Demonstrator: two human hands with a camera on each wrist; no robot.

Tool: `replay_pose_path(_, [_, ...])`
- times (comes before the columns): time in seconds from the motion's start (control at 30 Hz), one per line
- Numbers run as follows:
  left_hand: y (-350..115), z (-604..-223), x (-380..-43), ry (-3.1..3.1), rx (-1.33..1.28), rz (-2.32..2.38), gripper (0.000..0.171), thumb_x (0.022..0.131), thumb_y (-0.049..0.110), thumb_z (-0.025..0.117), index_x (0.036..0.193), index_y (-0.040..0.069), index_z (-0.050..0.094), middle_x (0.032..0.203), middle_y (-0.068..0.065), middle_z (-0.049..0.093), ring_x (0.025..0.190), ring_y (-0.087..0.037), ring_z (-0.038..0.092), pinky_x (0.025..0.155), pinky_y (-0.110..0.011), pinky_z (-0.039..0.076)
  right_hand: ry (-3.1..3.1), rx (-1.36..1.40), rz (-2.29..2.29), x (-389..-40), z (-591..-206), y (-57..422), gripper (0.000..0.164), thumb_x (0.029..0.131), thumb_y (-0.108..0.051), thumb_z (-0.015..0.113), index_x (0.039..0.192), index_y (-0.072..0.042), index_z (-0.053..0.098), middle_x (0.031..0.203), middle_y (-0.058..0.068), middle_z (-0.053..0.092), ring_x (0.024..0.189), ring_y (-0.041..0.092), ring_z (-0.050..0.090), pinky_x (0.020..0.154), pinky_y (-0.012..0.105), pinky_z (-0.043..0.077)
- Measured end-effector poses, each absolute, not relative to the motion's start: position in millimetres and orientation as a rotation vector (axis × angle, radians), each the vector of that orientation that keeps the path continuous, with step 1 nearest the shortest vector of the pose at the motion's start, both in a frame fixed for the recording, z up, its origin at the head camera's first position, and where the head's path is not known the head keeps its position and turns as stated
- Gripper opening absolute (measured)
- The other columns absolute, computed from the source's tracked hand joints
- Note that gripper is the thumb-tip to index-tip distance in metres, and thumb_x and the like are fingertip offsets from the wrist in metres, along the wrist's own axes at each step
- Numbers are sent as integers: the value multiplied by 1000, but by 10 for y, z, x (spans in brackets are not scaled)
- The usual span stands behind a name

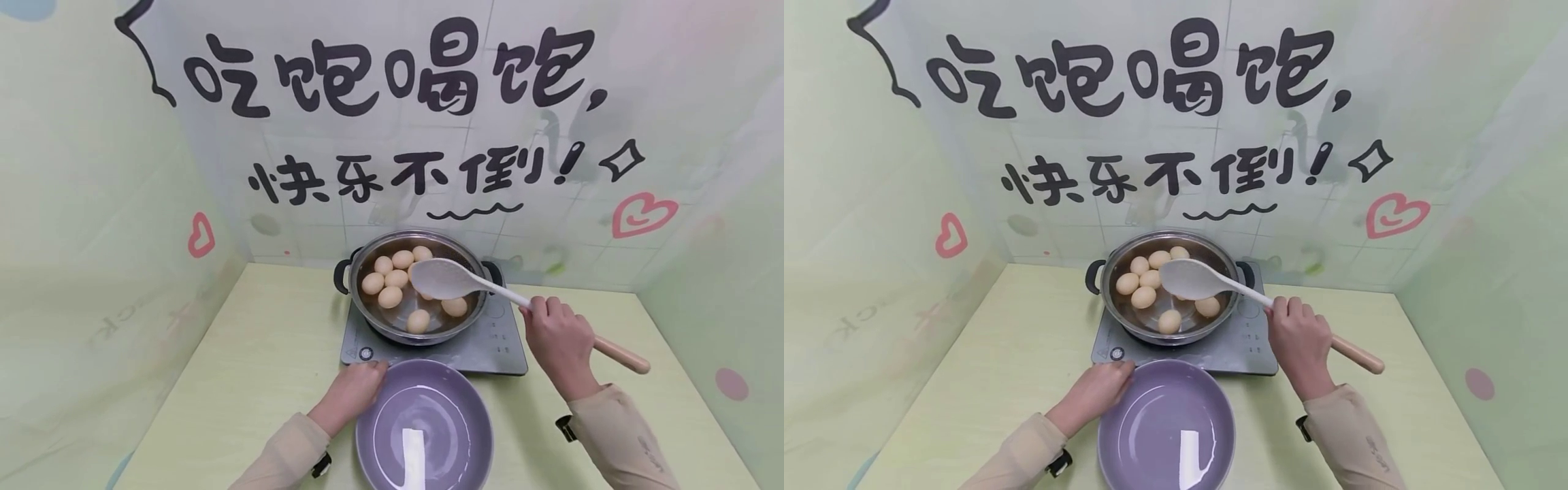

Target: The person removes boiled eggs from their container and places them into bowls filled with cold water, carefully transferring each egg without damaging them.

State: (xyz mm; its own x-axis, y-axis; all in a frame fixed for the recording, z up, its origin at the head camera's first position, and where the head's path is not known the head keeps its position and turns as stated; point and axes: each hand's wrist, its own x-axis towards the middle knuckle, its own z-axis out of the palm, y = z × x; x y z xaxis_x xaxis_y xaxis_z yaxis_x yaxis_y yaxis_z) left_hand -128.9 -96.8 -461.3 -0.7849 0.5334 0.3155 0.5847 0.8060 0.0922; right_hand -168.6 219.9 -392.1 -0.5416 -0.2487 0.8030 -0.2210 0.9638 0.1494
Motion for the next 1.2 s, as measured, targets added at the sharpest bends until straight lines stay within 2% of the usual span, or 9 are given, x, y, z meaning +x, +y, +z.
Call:
replay_pose_path(0.5, [-970,-4614,-1283,-2739,-856,-277,10,80,11,64,80,5,57,68,-6,60,54,-20,58,46,-27,45,-2130,439,-66,-1786,-4135,1968,26,75,-19,66,70,0,49,56,11,41,43,27,40,35,33,24])
replay_pose_path(0.87, [-964,-4615,-1281,-2738,-848,-275,10,80,11,64,78,5,56,67,-6,60,53,-20,57,46,-28,45,-2088,508,-101,-1746,-4204,1953,32,83,-26,47,63,-1,43,52,9,39,38,25,36,34,32,22])
replay_pose_path(1.2, [-966,-4622,-1284,-2741,-850,-272,11,79,11,66,80,4,58,68,-7,61,54,-20,58,46,-27,46,-2148,563,-78,-1638,-4127,1931,26,79,-21,49,64,-1,45,51,7,37,37,22,33,33,29,20])
